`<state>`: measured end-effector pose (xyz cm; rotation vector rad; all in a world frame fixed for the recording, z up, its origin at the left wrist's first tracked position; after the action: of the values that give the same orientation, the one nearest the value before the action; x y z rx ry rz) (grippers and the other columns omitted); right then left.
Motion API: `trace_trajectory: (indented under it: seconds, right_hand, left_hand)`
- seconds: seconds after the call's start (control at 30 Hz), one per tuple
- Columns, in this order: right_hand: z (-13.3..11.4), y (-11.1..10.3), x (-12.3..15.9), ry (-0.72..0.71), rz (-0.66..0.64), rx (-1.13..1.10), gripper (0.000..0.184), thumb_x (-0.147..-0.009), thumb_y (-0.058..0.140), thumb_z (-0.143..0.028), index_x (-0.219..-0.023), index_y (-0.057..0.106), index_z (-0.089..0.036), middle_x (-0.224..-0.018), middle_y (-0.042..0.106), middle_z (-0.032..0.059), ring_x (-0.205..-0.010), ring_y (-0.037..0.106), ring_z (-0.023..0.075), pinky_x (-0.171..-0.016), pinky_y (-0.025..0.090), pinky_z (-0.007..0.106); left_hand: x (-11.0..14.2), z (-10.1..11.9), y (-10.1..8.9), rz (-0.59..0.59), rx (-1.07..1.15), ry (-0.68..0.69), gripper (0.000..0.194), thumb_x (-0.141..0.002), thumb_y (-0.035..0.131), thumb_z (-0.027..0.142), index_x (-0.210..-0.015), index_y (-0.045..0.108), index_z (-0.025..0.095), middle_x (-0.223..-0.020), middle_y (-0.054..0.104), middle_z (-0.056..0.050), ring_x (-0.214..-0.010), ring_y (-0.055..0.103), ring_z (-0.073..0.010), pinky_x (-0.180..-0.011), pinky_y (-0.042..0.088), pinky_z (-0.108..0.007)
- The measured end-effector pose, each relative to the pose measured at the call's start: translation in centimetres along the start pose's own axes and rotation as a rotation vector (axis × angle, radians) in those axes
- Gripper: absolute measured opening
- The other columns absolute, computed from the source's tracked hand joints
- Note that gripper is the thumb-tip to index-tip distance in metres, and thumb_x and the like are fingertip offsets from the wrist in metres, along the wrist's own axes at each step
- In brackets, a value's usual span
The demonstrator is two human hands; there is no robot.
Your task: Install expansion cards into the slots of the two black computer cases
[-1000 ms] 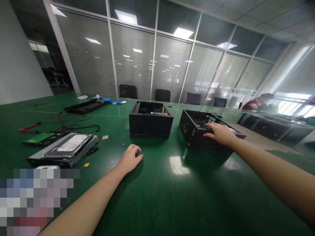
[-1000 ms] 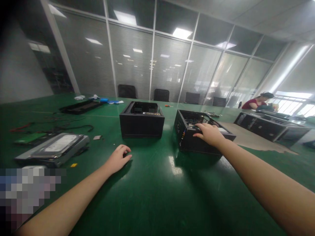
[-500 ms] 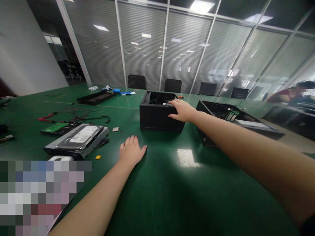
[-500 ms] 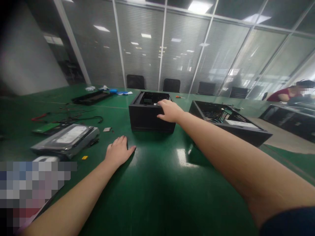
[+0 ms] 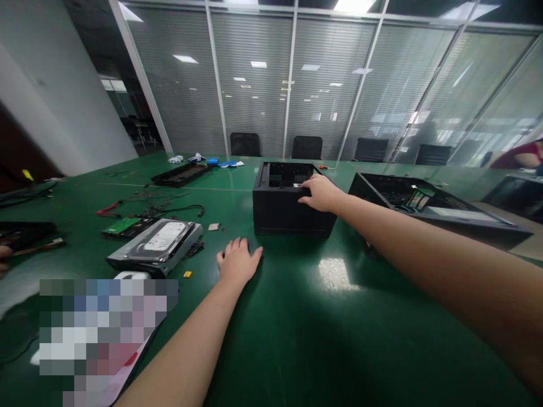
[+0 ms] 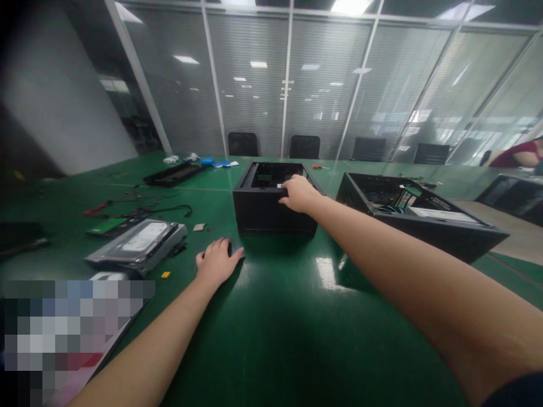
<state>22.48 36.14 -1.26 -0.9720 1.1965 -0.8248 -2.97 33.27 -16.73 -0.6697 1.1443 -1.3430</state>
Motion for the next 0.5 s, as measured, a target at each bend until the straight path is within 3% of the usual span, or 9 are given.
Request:
trace_trajectory:
  seconds: [0.1,0.2,0.5]
  right_hand:
    - [-1.1,-1.5,3.3,-0.024,0.024,-0.029,0.049,-0.083,0.059,-0.049,-0.116,0.066,-0.013,-0.104,0.056,0.0164,-0.101,0.052,0.0292,-0.093,0.044,0.045]
    - [-2.2,-3.5,8.3,-0.033,0.066,-0.063,0.047,-0.085,0.057,-0.046,-0.117,0.065,-0.012,-0.107,0.055,0.0164,-0.101,0.051,0.0285,-0.094,0.044,0.045]
    - [-6.7,-12.0,23.9,-0.120,0.067,-0.168,0.029,-0.084,0.061,-0.027,-0.112,0.062,-0.017,-0.104,0.056,0.0111,-0.098,0.053,0.0227,-0.086,0.049,0.041]
  left_hand:
    - [0.0,-0.3,-0.5,-0.011,0.043,-0.030,0.041,-0.087,0.044,0.044,-0.117,0.060,0.021,-0.136,0.056,-0.015,-0.126,0.046,-0.0329,-0.100,0.033,-0.057]
    - [-0.1,-0.6,-0.6,-0.026,0.041,-0.033,0.037,-0.086,0.045,0.035,-0.117,0.060,0.022,-0.140,0.053,-0.014,-0.130,0.044,-0.0302,-0.103,0.031,-0.056]
    - [-0.7,-0.5,-1.3,-0.067,0.023,0.024,0.036,-0.085,0.045,0.038,-0.108,0.068,0.021,-0.132,0.059,-0.014,-0.125,0.051,-0.0330,-0.095,0.042,-0.046]
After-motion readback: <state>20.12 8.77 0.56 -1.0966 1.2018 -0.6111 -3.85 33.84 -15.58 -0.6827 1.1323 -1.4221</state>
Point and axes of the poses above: each hand's wrist, its own x-axis away from the middle knuckle, its own y-axis out of the palm, z = x × y, the point moved 9 cm from there along -x, towards the middle knuckle
